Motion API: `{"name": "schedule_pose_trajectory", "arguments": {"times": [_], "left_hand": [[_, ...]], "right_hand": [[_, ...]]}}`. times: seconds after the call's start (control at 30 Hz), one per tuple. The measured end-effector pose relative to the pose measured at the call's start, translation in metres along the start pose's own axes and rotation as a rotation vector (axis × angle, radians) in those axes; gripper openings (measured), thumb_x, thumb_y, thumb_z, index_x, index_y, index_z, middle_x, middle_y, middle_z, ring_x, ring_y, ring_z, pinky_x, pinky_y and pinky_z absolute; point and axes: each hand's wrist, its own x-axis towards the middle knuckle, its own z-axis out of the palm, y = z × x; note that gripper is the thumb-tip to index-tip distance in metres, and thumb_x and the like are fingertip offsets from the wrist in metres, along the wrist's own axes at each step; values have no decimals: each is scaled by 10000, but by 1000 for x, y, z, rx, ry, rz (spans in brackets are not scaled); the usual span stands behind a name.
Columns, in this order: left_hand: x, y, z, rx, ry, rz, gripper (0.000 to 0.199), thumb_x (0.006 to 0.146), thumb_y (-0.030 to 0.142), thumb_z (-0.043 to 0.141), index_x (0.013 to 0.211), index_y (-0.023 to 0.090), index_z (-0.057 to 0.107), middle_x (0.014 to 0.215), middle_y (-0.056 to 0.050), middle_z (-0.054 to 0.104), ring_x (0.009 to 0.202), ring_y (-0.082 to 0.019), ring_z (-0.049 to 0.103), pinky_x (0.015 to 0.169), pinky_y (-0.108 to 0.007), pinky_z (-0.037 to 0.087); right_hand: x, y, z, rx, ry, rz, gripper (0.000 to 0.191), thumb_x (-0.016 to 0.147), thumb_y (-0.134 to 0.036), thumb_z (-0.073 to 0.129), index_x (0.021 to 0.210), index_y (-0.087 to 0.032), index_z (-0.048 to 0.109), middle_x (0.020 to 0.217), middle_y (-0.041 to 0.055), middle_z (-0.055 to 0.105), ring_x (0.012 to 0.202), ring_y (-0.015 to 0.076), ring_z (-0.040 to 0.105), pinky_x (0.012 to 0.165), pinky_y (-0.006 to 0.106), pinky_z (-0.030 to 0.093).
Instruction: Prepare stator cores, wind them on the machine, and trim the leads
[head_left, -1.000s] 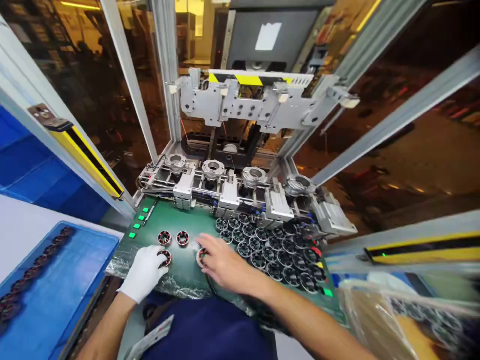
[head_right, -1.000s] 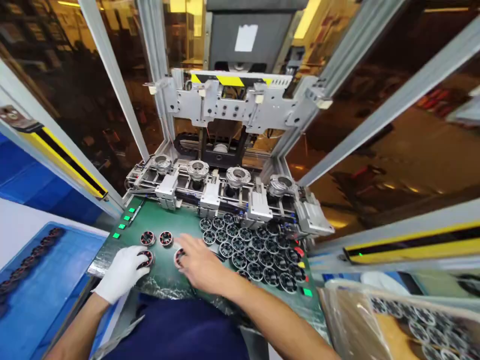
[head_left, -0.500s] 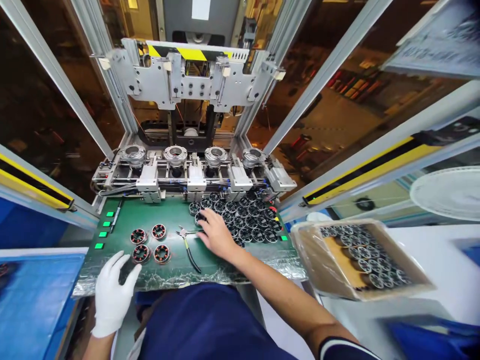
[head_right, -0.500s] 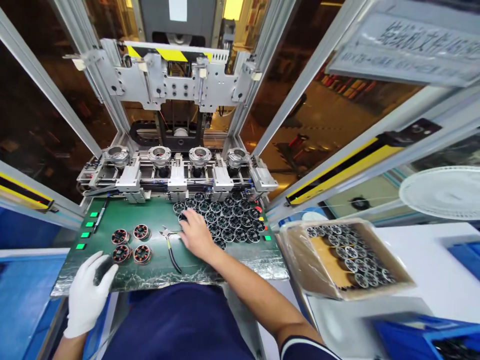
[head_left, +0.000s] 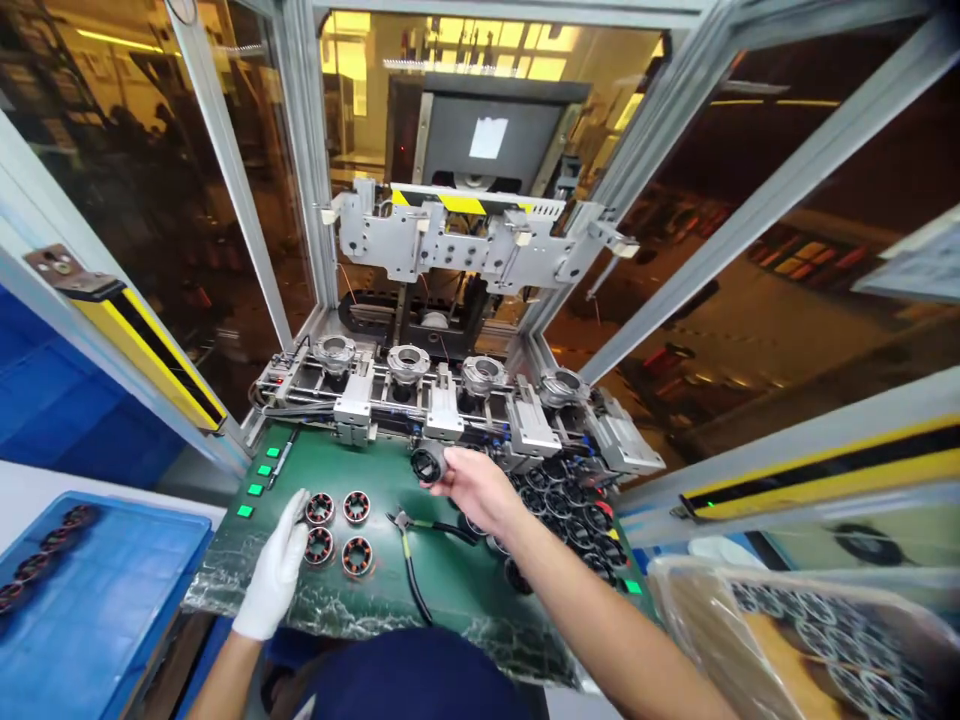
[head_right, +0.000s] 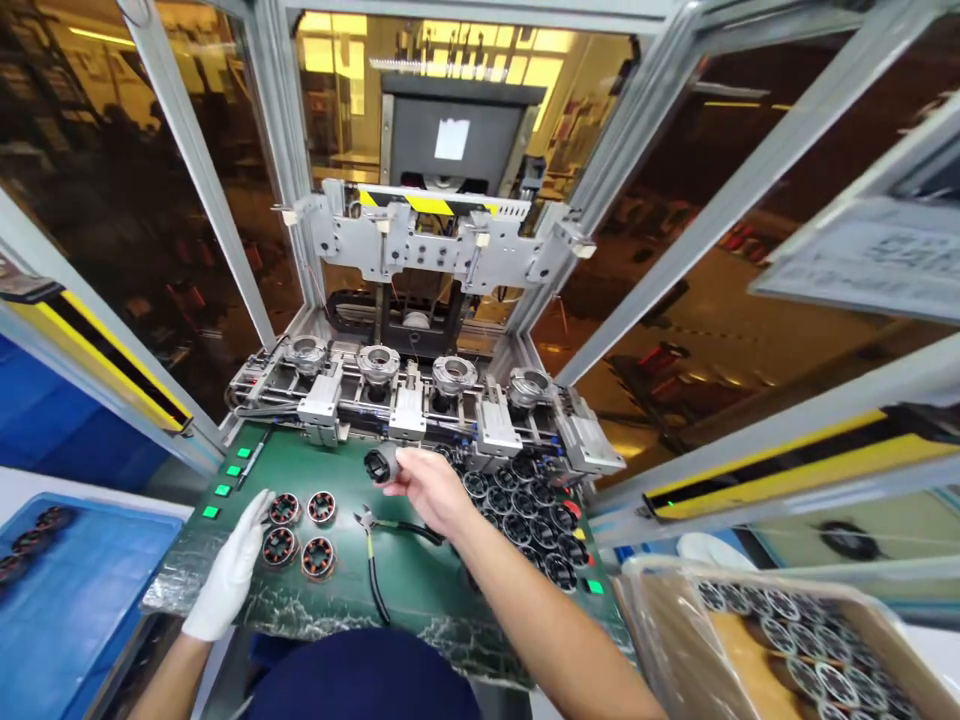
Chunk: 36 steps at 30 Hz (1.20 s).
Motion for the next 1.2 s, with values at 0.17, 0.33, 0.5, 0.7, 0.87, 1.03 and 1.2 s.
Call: {"name": "schedule_pose_trajectory", "arguments": {"times": [0.17,0.33,0.5,0.7,0.87,1.03,1.2], "left_hand": [[-11,-17,3,32,58,-15,541,982,470,385,1464,224,389,1469,-107,515,1341,-225,500,1158,-436,377],[-27,-45,4,334,293,43,496,935,451,483,1352,185,528,1371,-128,597,1282,-274,544,1122,-497,408],[-29,-49,8,432,319,62,474,927,442,490,1321,187,556,1322,-124,633,1220,-283,585,1083,-503,442],[-29,-41,8,482,287,37,474,927,449,487,1319,191,554,1319,-129,632,1214,-292,582,1069,-515,441],[-28,-39,8,508,285,47,455,926,451,483,1299,205,570,1300,-119,644,1193,-288,599,1051,-488,457],[-27,-38,8,535,277,55,477,923,461,491,1309,190,561,1299,-126,641,1188,-292,598,1052,-482,448],[-26,-36,8,549,265,65,500,921,474,499,1310,165,559,1293,-138,643,1191,-297,593,1057,-484,439]], "right_hand": [[107,-32,1,-13,-154,-108,474,896,-559,534,904,-117,705,900,114,700,782,193,677,707,347,585],[222,-45,25,-290,-131,-291,94,793,-206,667,798,-119,700,1253,131,600,1139,237,580,1008,401,462],[271,-32,53,-578,-222,-374,84,809,-60,632,833,-95,704,1291,156,588,1201,238,563,1091,389,394],[279,-21,57,-838,-293,-372,140,895,-129,601,959,-75,713,1338,158,559,1210,227,561,1081,345,410],[286,-33,63,-1021,-338,-331,160,898,-158,592,931,-67,719,1268,161,591,1158,258,581,1023,353,449],[286,-46,71,-1153,-372,-298,171,875,-130,575,936,-52,715,1172,173,626,1072,294,615,922,373,495],[288,-53,71,-1219,-390,-283,172,881,-160,590,954,-73,719,1099,150,661,1037,267,632,889,321,499]]}}
